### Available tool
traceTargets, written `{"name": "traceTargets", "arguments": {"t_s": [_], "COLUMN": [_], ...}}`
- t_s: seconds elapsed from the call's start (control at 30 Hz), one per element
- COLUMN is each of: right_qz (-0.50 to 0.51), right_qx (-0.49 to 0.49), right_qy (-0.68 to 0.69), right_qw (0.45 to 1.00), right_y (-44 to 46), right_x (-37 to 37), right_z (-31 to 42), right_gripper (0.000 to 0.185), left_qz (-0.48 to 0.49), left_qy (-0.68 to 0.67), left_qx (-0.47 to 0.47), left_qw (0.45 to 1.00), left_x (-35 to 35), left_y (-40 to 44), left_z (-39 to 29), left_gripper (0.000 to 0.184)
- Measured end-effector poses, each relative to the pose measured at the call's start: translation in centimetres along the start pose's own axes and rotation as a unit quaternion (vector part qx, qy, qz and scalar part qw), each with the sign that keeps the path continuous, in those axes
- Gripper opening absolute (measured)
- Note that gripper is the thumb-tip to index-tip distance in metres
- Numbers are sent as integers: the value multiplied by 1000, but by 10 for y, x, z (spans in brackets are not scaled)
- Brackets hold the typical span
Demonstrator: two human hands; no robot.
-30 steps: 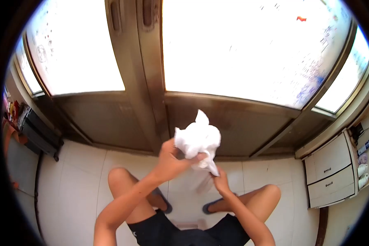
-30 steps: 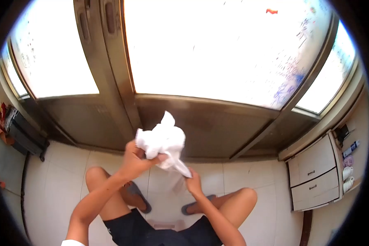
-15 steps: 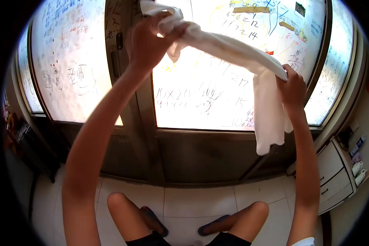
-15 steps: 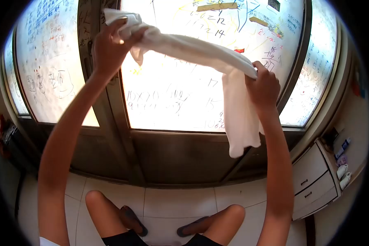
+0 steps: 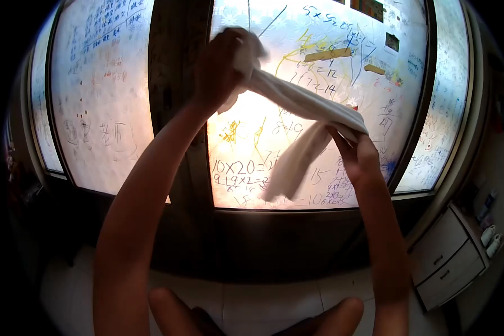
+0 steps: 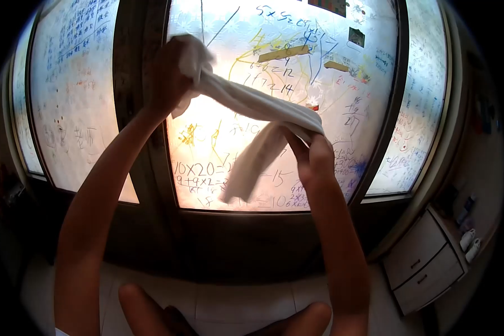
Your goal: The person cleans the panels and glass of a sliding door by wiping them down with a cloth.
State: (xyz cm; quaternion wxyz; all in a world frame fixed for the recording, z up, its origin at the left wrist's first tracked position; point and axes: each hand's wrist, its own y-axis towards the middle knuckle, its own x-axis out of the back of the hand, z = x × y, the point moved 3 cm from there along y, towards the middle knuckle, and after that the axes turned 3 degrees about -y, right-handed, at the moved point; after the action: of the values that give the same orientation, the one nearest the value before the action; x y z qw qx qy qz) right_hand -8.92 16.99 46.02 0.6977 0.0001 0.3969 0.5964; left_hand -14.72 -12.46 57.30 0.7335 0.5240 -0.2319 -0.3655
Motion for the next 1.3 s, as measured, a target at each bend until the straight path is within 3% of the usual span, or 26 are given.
{"name": "traceTargets", "arguments": {"t_s": [0.03,0.07,0.13,0.17,0.2,0.23,0.27,0.3,0.33,0.4,0.47,0.53,0.57,0.67,0.7,0.8,0.9,1.0,1.03,1.13,1.17,1.2,1.27,1.3], "right_qz": [-17,-44,-94,-93,-61,-47,-33,64,91,102,101,76,14,-21,-42,-38,-50,-78,-55,13,-9,-16,21,83], "right_qx": [-11,54,182,290,410,493,553,564,551,502,469,445,495,448,455,473,449,243,274,293,305,383,504,442], "right_qy": [63,50,24,-18,-144,-312,-467,-485,-579,-654,-673,-608,-630,-700,-710,-735,-733,-680,-617,-560,-613,-649,-588,-469], "right_qw": [998,996,978,952,898,811,689,665,594,557,563,653,599,556,536,484,508,688,736,775,728,657,632,760], "right_y": [6,5,-4,-11,-11,-7,-3,-1,-4,6,17,19,4,0,-2,-3,-1,11,25,29,22,9,2,8], "right_x": [2,0,-16,-33,-41,-36,-29,-28,-25,-4,24,38,24,19,16,16,11,17,29,19,6,-9,-31,-30], "right_z": [-2,4,14,23,30,22,10,9,7,-1,-9,-15,-4,-2,1,7,17,19,13,19,29,40,56,51], "right_gripper": [33,34,39,46,56,62,68,80,78,79,83,86,76,59,43,34,20,27,39,38,37,28,24,27], "left_qz": [63,124,182,193,174,176,179,189,191,200,222,228,212,218,211,279,312,263,225,222,237,230,237,241], "left_qy": [21,43,37,37,21,19,15,44,70,105,57,32,22,48,49,82,132,103,77,-34,-73,-77,-184,-277], "left_qx": [-121,-240,-261,-288,-289,-277,-266,-278,-312,-359,-352,-341,-329,-329,-338,-349,-320,-189,-130,102,190,184,220,237], "left_qw": [990,962,947,937,941,944,947,941,928,906,908,912,920,918,916,891,885,941,963,969,950,952,928,899], "left_x": [0,-1,-16,-23,-26,-26,-23,-16,-17,-19,-20,-16,-14,-10,-8,-7,-3,0,4,13,11,7,5,6], "left_y": [1,-1,-23,-35,-41,-47,-52,-51,-54,-62,-70,-73,-72,-77,-79,-83,-77,-60,-51,-34,-38,-43,-55,-56], "left_z": [-8,-16,-21,-20,-25,-26,-29,-37,-38,-37,-30,-29,-32,-38,-40,-41,-42,-35,-33,-46,-45,-46,-45,-43], "left_gripper": [34,30,19,21,25,27,30,36,41,36,26,22,21,22,18,14,11,8,6,20,24,25,31,37]}}
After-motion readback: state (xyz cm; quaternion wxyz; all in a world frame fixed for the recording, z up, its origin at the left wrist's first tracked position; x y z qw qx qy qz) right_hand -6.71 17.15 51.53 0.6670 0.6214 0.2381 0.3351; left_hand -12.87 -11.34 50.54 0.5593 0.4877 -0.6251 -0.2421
